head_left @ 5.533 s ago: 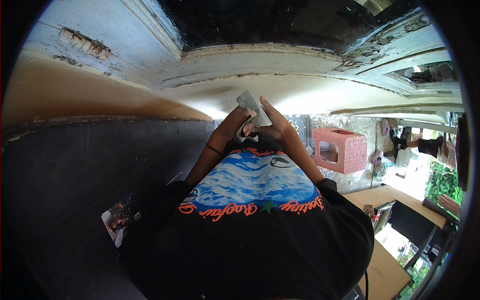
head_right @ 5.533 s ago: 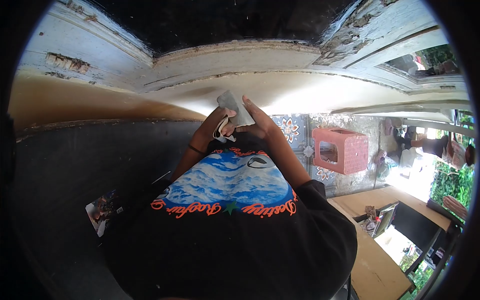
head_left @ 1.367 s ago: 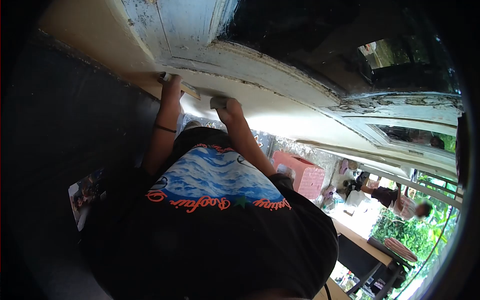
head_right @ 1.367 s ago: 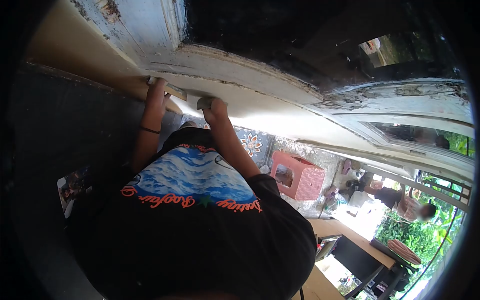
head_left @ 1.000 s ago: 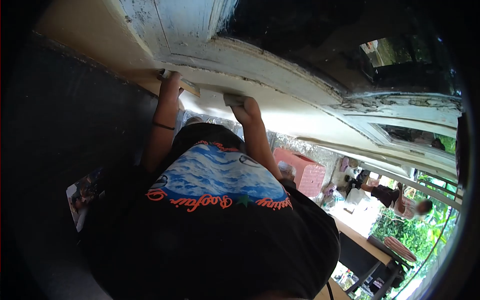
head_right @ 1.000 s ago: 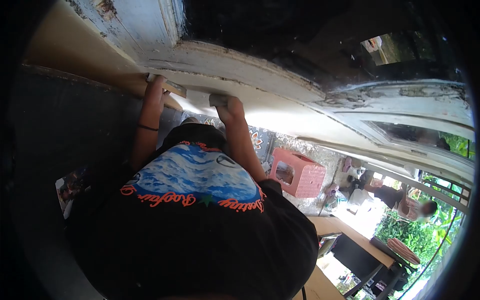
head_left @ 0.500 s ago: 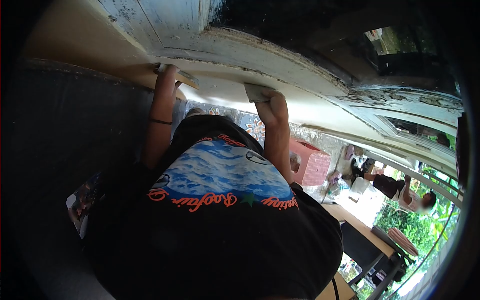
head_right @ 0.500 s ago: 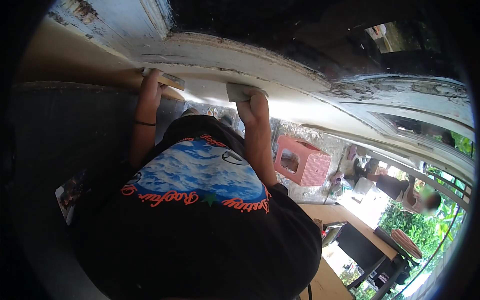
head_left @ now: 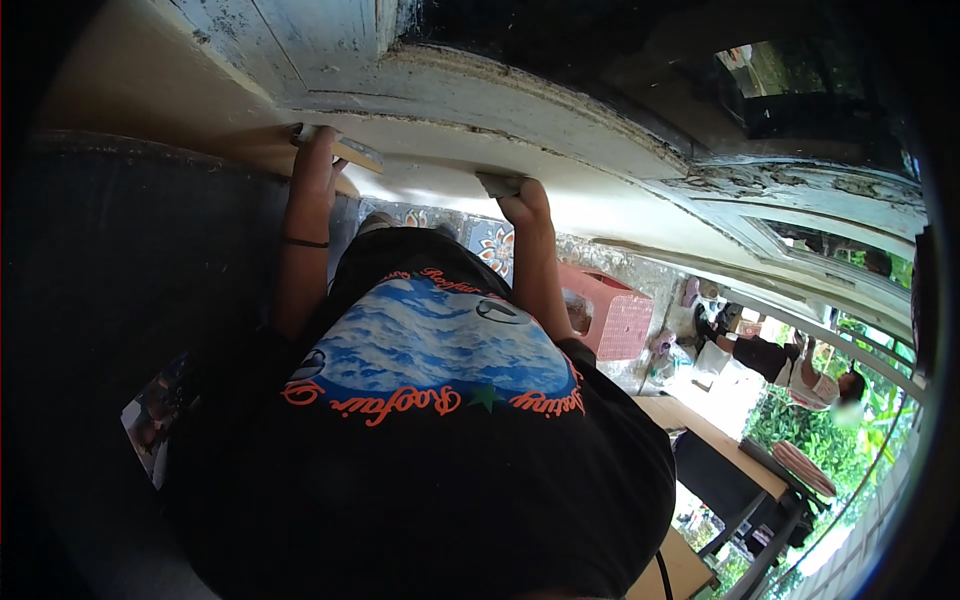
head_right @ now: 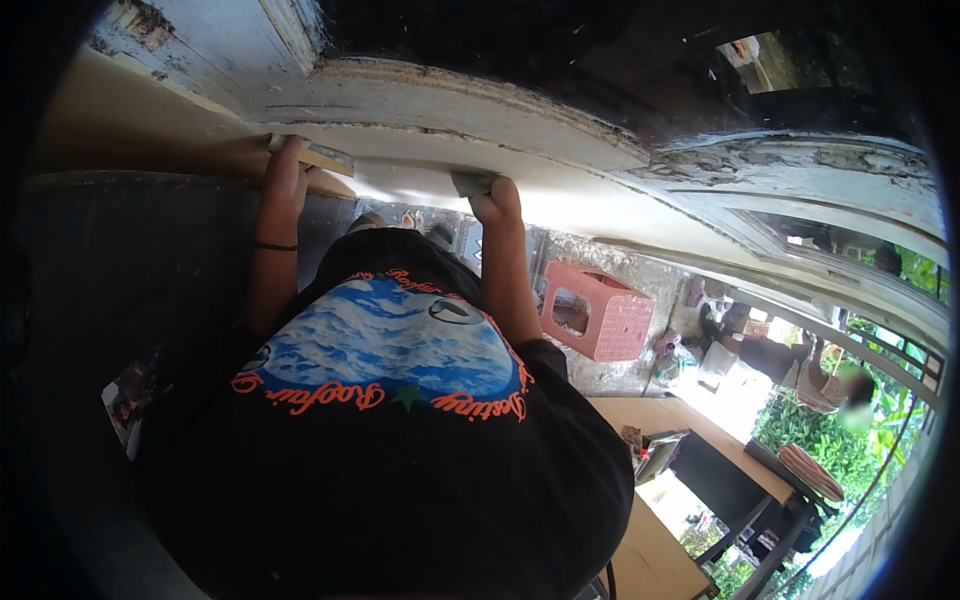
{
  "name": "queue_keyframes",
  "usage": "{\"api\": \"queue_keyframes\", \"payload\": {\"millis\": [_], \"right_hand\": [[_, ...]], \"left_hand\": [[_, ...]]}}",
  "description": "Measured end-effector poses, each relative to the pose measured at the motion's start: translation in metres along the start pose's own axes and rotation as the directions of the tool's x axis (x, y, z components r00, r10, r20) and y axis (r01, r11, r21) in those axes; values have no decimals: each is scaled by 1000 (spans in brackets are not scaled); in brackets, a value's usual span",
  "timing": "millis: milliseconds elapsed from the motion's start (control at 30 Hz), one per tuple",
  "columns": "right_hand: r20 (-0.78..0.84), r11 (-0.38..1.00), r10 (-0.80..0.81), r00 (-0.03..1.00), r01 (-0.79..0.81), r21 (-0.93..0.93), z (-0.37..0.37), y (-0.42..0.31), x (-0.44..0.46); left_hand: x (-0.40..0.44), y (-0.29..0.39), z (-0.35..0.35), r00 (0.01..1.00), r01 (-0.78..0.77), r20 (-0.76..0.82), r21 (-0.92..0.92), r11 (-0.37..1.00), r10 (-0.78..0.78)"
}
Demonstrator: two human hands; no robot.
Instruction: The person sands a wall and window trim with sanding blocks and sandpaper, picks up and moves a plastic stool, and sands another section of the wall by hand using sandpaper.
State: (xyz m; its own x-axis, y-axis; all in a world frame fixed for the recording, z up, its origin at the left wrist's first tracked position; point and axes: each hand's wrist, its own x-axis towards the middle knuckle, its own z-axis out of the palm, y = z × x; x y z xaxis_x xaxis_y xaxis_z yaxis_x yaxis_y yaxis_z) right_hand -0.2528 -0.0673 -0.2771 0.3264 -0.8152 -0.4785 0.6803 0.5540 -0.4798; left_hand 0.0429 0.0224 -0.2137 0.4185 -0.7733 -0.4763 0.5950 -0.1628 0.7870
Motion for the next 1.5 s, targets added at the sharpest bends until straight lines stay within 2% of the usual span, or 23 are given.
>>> {"api": "queue_keyframes", "payload": {"millis": [67, 100, 133, 267, 333, 367, 500, 633, 700, 733, 800, 833, 867, 933, 1000, 1067, 1100, 1200, 1233, 1333, 1367, 1400, 1500], "right_hand": [[-124, 999, 30, 992, -24, 47, -26, 5, 17], [-82, 997, -75, 994, 77, 26, 21, -6, -20], [-3, 999, -46, 999, 46, 17, 28, -19, -32], [8, 995, -91, 996, 90, 48, 46, -39, -58], [39, 966, -73, 997, 80, -246, -17, -23, -8], [-126, 998, -27, 992, 33, 47, -21, -17, 0], [-3, 994, -106, 994, 106, 30, 10, -47, -34], [-49, 985, -173, 984, 173, -8, 27, -63, -57], [-14, 975, -64, 998, 65, 211, 9, -55, -40], [-17, 976, -62, 998, 64, 206, -7, -52, -31], [-197, 1000, -22, 980, 25, 13, -25, -47, -22], [-172, 954, -93, 981, 39, -296, -27, -51, -30], [-159, 954, -89, 983, 38, -297, -24, -52, -33], [-267, 993, -100, 959, 112, 31, -3, -50, -55], [-286, 992, -119, 951, 127, 9, 3, -44, -58], [29, 975, -193, 981, 195, -109, -29, -34, -32], [-174, 989, -148, 974, 149, -12, -25, -30, -17], [-178, 989, 11, 984, -37, -142, -9, -42, -18], [-106, 996, -92, 990, 92, -11, 15, -38, -32], [34, 984, -170, 985, 172, -55, 41, -41, -53], [-46, 979, -191, 980, 187, -84, 38, -41, -48], [-54, 979, -190, 980, 184, -90, 20, -42, -39], [155, 983, -68, 986, 93, -158, -21, -45, -23]], "left_hand": [[-3, -2, 1, 1000, 2, -3, -2, 1000, -2], [-1, 1, 1, 1000, -5, -8, 2, 1000, 5], [0, 3, 1, 1000, -10, -11, 8, 1000, 10], [-1, 3, 4, 1000, -2, -26, 1, 1000, 2], [-2, 2, 3, 1000, -2, 1, -2, 1000, 2], [-1, 3, 2, 1000, 12, 5, 3, 1000, -12], [-6, 7, 7, 996, 7, -89, 38, 999, -3], [-1, 5, 5, 995, 34, -95, 35, 999, -30], [0, 3, 3, 999, 11, -44, 37, 999, -9], [-1, 3, 3, 999, 14, -46, 33, 999, -13], [-4, 5, 3, 999, 19, -38, 47, 999, -18], [-5, 3, 2, 999, 18, -43, 46, 999, -16], [-2, 2, 0, 999, 20, -32, 50, 999, -18], [-2, 3, -3, 999, 25, -26, 59, 998, -23], [-1, 3, 1, 999, 20, -39, 35, 999, -18], [5, 4, 0, 999, 24, -37, 45, 999, -22], [3, 0, -2, 999, 27, -44, 56, 998, -25], [1, 0, -2, 999, 15, -35, 62, 998, -13], [0, 2, -1, 1000, 17, -15, 48, 999, -16], [-1, 4, 0, 999, 32, -12, 54, 998, -32], [1, 3, 0, 999, 37, -12, 51, 998, -37], [1, 1, -1, 1000, 25, 12, 38, 999, -25], [0, 3, 3, 1000, -1, -12, 34, 999, 1]]}}
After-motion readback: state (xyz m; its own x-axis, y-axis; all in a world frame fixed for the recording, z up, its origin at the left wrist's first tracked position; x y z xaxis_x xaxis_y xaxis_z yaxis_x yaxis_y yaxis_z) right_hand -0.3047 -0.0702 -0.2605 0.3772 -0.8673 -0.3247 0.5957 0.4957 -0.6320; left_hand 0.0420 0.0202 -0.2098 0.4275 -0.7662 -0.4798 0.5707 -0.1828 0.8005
